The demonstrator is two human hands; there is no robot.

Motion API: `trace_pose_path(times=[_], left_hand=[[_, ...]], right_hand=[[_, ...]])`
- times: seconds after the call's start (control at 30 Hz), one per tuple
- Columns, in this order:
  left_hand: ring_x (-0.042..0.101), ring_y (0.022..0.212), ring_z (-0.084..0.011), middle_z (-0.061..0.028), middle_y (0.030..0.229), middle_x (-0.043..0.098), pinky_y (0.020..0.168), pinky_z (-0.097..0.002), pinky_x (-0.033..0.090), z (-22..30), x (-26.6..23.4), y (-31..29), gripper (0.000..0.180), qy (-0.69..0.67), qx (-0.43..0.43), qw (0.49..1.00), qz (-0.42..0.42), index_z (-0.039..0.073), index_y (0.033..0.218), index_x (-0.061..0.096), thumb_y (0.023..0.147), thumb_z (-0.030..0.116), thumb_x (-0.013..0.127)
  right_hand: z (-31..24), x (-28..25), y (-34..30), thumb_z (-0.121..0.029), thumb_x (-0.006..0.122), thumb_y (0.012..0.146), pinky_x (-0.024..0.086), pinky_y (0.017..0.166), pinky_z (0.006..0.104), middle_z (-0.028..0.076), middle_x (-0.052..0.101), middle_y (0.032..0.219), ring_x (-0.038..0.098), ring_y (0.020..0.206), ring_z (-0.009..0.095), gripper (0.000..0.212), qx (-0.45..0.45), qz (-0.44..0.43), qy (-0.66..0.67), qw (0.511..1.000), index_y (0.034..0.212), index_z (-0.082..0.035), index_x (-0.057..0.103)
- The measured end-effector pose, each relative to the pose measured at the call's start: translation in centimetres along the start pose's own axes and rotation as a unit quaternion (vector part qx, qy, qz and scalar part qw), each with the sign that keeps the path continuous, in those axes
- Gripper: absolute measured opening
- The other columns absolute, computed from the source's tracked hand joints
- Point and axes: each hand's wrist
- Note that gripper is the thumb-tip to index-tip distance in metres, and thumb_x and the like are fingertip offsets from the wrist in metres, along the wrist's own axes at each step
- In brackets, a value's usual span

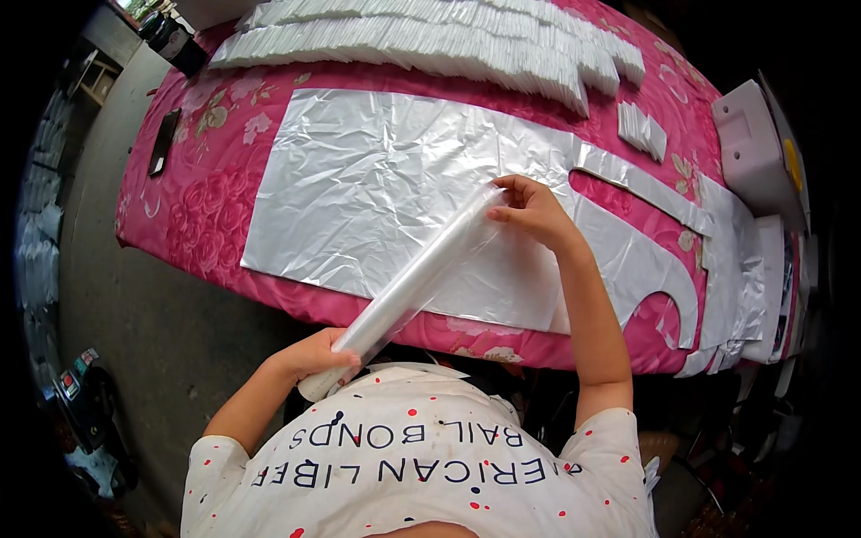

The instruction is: The person repeatedly wraps small white rectangular items in clear plastic wrap on a pink floral bedspread. They unroll the plastic, place an item on it, fold the wrap around the item, and set the wrapped item aside. The process is repeated multiple times.

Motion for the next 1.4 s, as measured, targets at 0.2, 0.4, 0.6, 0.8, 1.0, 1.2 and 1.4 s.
trace_pose_path(times=[0.2,0.4,0.6,0.8,1.0,1.2,1.4], left_hand=[[0.056,0.059,-0.0114,-0.0056,0.074,0.056,0.055,-0.0253,0.047,0.5,0.1,-0.6,0.069,-0.052,-0.006,0.997,-0.054,-0.001,0.117,0.05,0.064,0.032,0.079],[0.06,0.062,-0.0133,-0.0105,0.082,0.062,0.057,-0.0244,0.048,0.5,0.5,-0.5,0.071,-0.161,-0.019,0.982,-0.093,-0.003,0.119,0.049,0.063,0.028,0.079],[0.057,0.061,-0.0101,-0.0067,0.076,0.061,0.058,-0.0234,0.048,-0.4,-0.6,0.0,0.067,-0.099,-0.018,0.988,-0.118,-0.002,0.119,0.048,0.067,0.028,0.076],[0.057,0.06,-0.0097,-0.0053,0.071,0.059,0.058,-0.0238,0.047,-0.8,-0.6,0.1,0.061,-0.101,-0.015,0.987,-0.124,-0.002,0.116,0.05,0.068,0.027,0.074],[0.057,0.059,-0.0114,-0.0065,0.07,0.06,0.058,-0.0231,0.045,-0.6,-0.4,0.1,0.063,-0.107,-0.021,0.987,-0.114,-0.002,0.111,0.052,0.063,0.03,0.078],[0.056,0.06,-0.0101,-0.0054,0.072,0.058,0.058,-0.0239,0.046,-0.7,-0.9,0.3,0.068,-0.097,-0.021,0.986,-0.131,-0.002,0.118,0.048,0.065,0.031,0.077],[0.058,0.06,-0.0129,-0.0104,0.078,0.06,0.059,-0.0241,0.047,0.2,-0.9,0.4,0.087,-0.154,-0.026,0.978,-0.138,-0.004,0.129,0.038,0.06,0.029,0.08]], right_hand=[[-0.9,-0.6,0.1,-0.008,0.073,0.074,0.042,0.059,0.0167,-0.004,0.057,0.075,0.051,0.064,0.003,0.045,0.037,-0.026,0.029,0.999,0.116,-0.003,0.057],[-0.8,-1.1,0.6,-0.012,0.072,0.075,0.041,0.053,0.0175,-0.003,0.061,0.074,0.051,0.06,0.002,0.044,0.047,-0.038,0.036,0.998,0.115,-0.002,0.057],[-1.4,-1.2,0.1,-0.018,0.067,0.082,0.041,0.053,0.017,-0.001,0.062,0.079,0.052,0.06,0.003,0.038,0.069,-0.018,0.006,0.997,0.114,-0.001,0.057],[-1.1,-2.6,0.3,-0.028,0.059,0.088,0.042,0.053,0.0166,0.0,0.062,0.079,0.053,0.06,0.003,0.034,0.096,0.009,0.07,0.993,0.107,0.0,0.059],[-1.5,-0.8,0.4,-0.028,0.062,0.086,0.038,0.051,0.0169,-0.004,0.056,0.068,0.051,0.058,0.002,0.026,0.114,-0.058,0.026,0.991,0.092,-0.004,0.061],[-1.0,0.5,0.6,-0.024,0.066,0.082,0.036,0.051,0.0184,-0.004,0.054,0.065,0.048,0.057,0.004,0.019,0.077,-0.049,0.048,0.995,0.08,-0.005,0.062],[-0.8,-0.1,0.7,-0.021,0.065,0.084,0.038,0.051,0.0195,-0.003,0.054,0.065,0.048,0.056,0.005,0.018,0.08,-0.003,0.047,0.996,0.078,-0.003,0.063]])
Point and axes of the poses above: each hand's wrist, its own y-axis towards the middle knuckle, its own x-axis out of the palm, z = x × y
